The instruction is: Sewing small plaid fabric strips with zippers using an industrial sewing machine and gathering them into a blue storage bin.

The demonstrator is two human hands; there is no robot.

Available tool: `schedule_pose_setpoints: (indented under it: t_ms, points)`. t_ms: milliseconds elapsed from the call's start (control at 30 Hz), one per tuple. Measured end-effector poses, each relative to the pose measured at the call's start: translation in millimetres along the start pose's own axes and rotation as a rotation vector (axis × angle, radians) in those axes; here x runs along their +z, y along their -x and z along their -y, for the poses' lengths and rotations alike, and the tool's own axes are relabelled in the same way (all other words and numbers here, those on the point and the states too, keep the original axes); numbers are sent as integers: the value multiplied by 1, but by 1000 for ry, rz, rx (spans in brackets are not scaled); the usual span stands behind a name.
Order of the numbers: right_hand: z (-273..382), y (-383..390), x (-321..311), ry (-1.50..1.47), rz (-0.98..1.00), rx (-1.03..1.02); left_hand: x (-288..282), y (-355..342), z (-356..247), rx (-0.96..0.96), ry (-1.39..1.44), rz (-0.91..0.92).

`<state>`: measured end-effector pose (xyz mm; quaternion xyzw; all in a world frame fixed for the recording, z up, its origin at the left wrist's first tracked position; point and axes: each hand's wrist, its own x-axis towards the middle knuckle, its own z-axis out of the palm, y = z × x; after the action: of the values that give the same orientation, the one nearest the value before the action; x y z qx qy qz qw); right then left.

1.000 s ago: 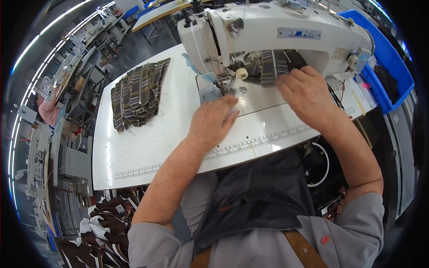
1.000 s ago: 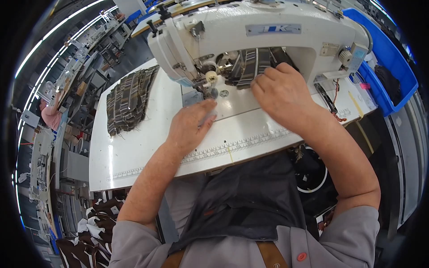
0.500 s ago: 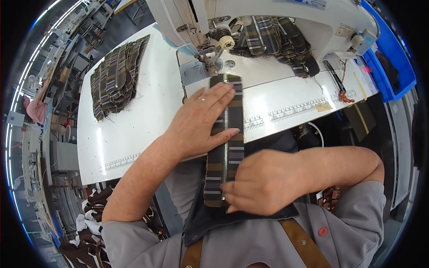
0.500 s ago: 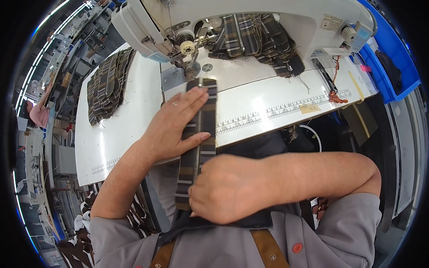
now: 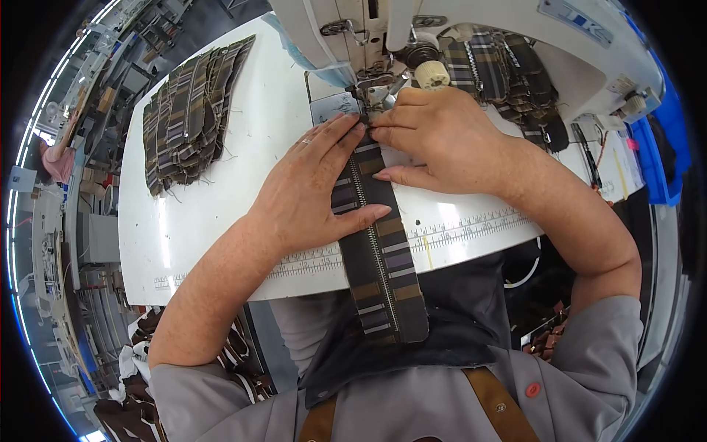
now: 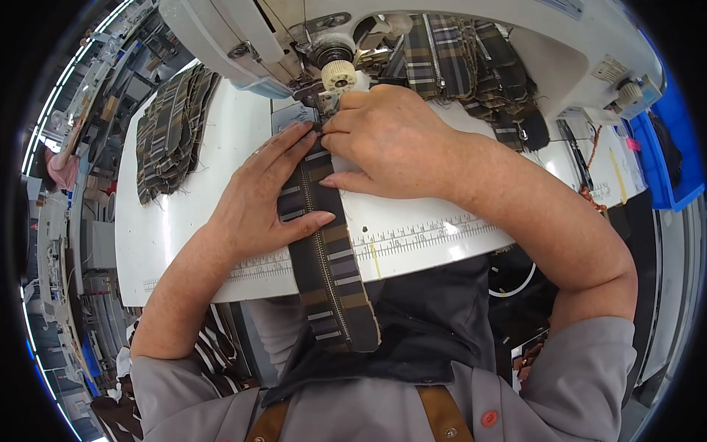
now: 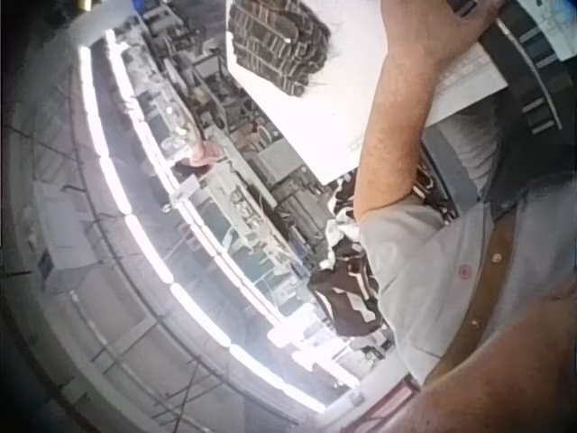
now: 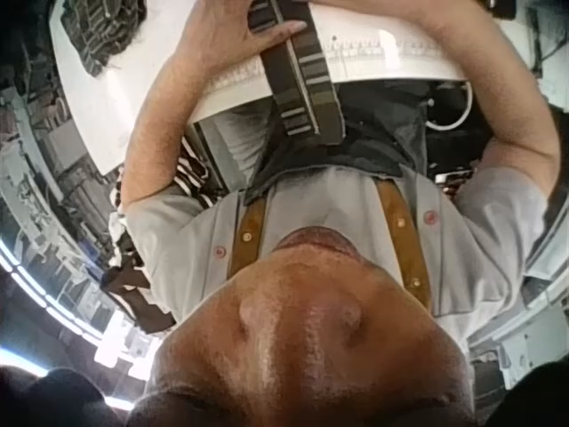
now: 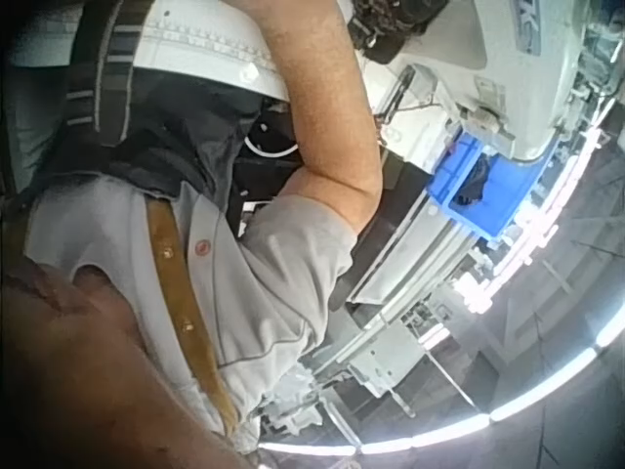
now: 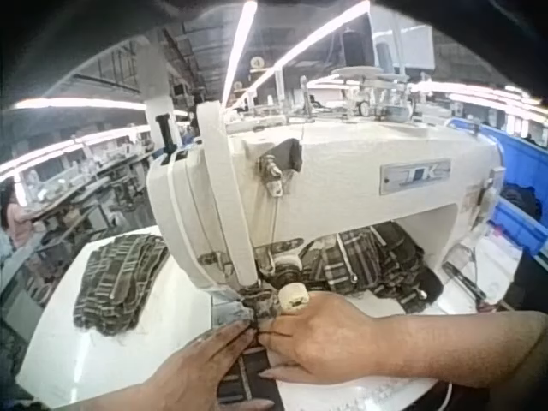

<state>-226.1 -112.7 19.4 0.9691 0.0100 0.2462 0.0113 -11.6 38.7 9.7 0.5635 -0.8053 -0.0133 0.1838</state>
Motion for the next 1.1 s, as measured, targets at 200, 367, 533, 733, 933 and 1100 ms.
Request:
schedule_pose_setpoints:
  t_ms: [200,367,533,733,933,1100]
  points:
    - [-3,6,6,-31,-91,85,2,-11,7,26,-9,-16]
    - [-4,7,6,-49,-70,106,4,-13,9,21,19,-35]
    - [-4,7,6,-53,-60,124,0,-16,6,-19,47,-21]
    - [-4,6,9,-66,-39,131,-1,-14,7,-1,6,-32]
    - [-2,6,8,-55,-32,141,0,-13,6,-3,-15,-36]
    - [-1,5,8,-43,-44,139,2,-12,7,-15,20,-39]
